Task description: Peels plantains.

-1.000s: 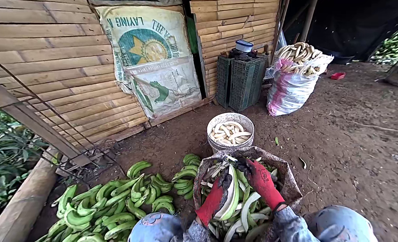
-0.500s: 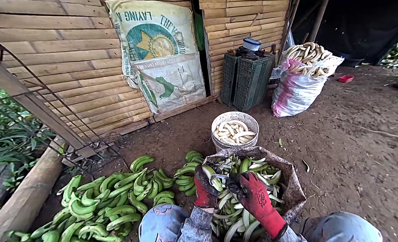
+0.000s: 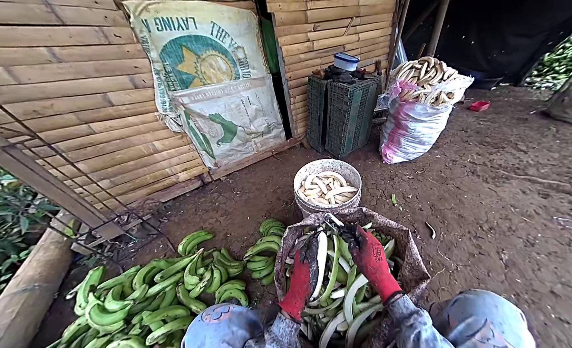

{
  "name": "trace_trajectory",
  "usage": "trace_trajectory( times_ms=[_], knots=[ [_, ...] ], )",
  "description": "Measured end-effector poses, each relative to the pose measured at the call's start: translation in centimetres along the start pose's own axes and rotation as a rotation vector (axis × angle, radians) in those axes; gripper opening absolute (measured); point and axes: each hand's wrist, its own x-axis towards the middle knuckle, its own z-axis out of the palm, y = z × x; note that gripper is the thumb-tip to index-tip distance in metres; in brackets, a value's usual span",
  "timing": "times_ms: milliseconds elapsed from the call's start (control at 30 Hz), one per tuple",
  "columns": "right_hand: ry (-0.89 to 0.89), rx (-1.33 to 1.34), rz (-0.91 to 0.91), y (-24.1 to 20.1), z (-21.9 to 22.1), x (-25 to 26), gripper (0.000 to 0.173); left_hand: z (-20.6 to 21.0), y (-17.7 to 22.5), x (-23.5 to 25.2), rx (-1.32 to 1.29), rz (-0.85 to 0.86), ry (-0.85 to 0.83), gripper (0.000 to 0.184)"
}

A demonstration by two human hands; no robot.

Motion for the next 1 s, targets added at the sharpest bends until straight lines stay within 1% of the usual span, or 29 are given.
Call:
trace_trajectory(
  times_ms=[33, 67, 100, 133, 200, 233, 300, 333, 367, 433, 467, 500, 533, 567, 633, 667, 700, 733, 800, 867, 900, 933, 1000],
  knots=[
    [0.032, 0.051, -0.049, 0.5, 0.1, 0.0, 0.038, -0.1, -0.6, 1.0, -0.227, -0.075, -0.009, 0.035],
    [0.054, 0.115, -0.156, 0.8, 0.2, -0.3, 0.037, -0.8, -1.3, 2.1, -0.479, -0.151, -0.088, 0.040],
    [0.038, 0.178, -0.299, 1.0, 0.1, -0.8, 0.036, -1.5, -1.9, 3.0, -0.701, -0.185, -0.158, 0.046],
    [-0.019, 0.214, -0.449, 0.9, -0.1, -1.4, 0.033, -2.1, -2.4, 3.6, -0.865, -0.176, -0.203, 0.049],
    [-0.135, 0.158, -0.692, 0.3, -0.6, -2.2, 0.031, -2.5, -2.3, 4.2, -1.029, -0.166, -0.264, 0.055],
    [-0.140, 0.075, -0.762, 0.2, -0.6, -2.4, 0.032, -2.4, -2.1, 4.0, -1.013, -0.145, -0.262, 0.054],
    [-0.057, -0.053, -0.784, 0.2, -0.1, -2.6, 0.032, -2.0, -2.2, 3.7, -0.806, -0.035, -0.189, 0.044],
    [0.008, -0.092, -0.750, 0.1, 0.3, -2.5, 0.032, -1.9, -2.6, 3.7, -0.697, 0.020, -0.163, 0.039],
    [0.070, -0.105, -0.681, 0.0, 0.6, -2.4, 0.034, -2.0, -2.9, 3.6, -0.617, 0.056, -0.180, 0.038],
    [0.176, -0.083, -0.454, -0.4, 0.9, -1.9, 0.036, -1.4, -2.9, 3.0, -0.599, -0.003, -0.227, 0.039],
    [0.189, -0.059, -0.313, -0.5, 0.6, -1.3, 0.038, -1.0, -2.7, 2.7, -0.577, -0.013, -0.232, 0.036],
    [0.188, -0.037, -0.192, -0.5, 0.0, -0.8, 0.040, -0.9, -2.6, 2.3, -0.471, 0.046, -0.206, 0.034],
    [0.198, -0.018, -0.117, -0.3, -0.7, -0.3, 0.041, -1.0, -2.2, 2.2, -0.332, 0.143, -0.176, 0.037],
    [0.236, 0.022, -0.099, 0.1, -1.2, 0.0, 0.042, -0.9, -1.5, 2.6, -0.207, 0.255, -0.119, 0.039],
    [0.336, 0.105, -0.153, 0.3, -1.6, -0.1, 0.039, -0.5, 0.9, 4.3, -0.006, 0.431, 0.036, 0.041],
    [0.360, 0.135, -0.189, 0.3, -1.6, -0.2, 0.038, -0.3, 2.1, 6.0, 0.076, 0.486, 0.100, 0.042],
    [0.366, 0.157, -0.217, 0.1, -1.5, -0.2, 0.036, -0.2, 3.3, 7.9, 0.167, 0.502, 0.138, 0.045],
    [0.364, 0.179, -0.237, -0.1, -1.4, -0.4, 0.036, 0.0, 4.4, 9.9, 0.260, 0.481, 0.151, 0.048],
    [0.369, 0.196, -0.253, -0.2, -1.4, -0.8, 0.035, 0.5, 5.7, 13.6, 0.465, 0.499, 0.087, 0.058],
    [0.383, 0.219, -0.252, 0.2, -1.9, -0.7, 0.035, 1.7, 5.6, 15.2, 0.618, 0.505, 0.031, 0.067],
    [0.393, 0.237, -0.250, 0.6, -2.2, -0.6, 0.035, 2.2, 5.1, 14.8, 0.688, 0.445, -0.002, 0.069],
    [0.402, 0.262, -0.244, 0.9, -2.6, -0.6, 0.036, 2.6, 4.2, 13.8, 0.776, 0.330, -0.057, 0.065],
    [0.421, 0.297, -0.235, 1.1, -3.4, -0.6, 0.036, 3.1, 1.9, 10.7, 1.005, -0.036, -0.287, 0.058]
  ],
)
